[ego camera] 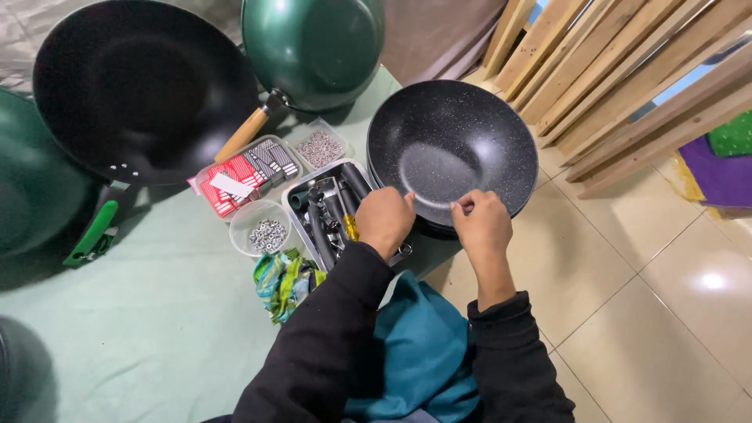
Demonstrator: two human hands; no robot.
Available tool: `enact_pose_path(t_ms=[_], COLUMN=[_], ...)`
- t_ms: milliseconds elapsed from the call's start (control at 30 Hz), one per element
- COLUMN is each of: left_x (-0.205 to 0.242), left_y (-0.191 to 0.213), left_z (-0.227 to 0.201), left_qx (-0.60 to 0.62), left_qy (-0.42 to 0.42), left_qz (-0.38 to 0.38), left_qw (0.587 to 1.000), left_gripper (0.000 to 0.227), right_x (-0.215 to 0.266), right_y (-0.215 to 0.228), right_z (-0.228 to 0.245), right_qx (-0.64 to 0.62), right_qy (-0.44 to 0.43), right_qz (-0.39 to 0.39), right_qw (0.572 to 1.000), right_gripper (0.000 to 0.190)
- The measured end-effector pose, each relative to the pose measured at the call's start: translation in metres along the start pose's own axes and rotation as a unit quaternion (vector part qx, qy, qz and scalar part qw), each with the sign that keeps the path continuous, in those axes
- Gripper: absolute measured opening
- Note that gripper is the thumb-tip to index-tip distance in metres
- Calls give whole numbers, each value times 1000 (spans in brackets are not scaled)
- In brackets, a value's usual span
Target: Attaching handles to various woks using screws and a screwdriver, followed by wiping them clean.
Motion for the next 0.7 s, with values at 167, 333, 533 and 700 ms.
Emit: enact_pose_path(t_ms=[167, 333, 533, 700], left_x=[-6, -9, -14, -16], left_y=[-1, -3, -7, -8], left_z=[9, 16, 19, 19], left_qx=[18, 17, 11, 25], left_qy=[23, 38, 48, 55], left_qz=[-14, -10, -30, -32], left_qw=[999, 999, 998, 998], left_gripper=[51, 50, 42, 39], right_x=[9, 3, 7, 14], right_y=[0, -18, -32, -38], right_z=[12, 10, 31, 49], right_qx=[54, 85, 61, 18], right_qy=[23, 34, 84, 154], right_qz=[9, 24, 33, 64], right_qw=[998, 996, 994, 986], right_gripper=[15, 20, 34, 48])
Point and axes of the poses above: each hand's wrist, its own x-axis away from the middle knuckle, its own y-axis out of the back of the hand, z = x × y, the point moved 10 cm from there along -x, towards the middle knuckle, and after that the axes turned 3 degrees about z, right-handed, at the moved point
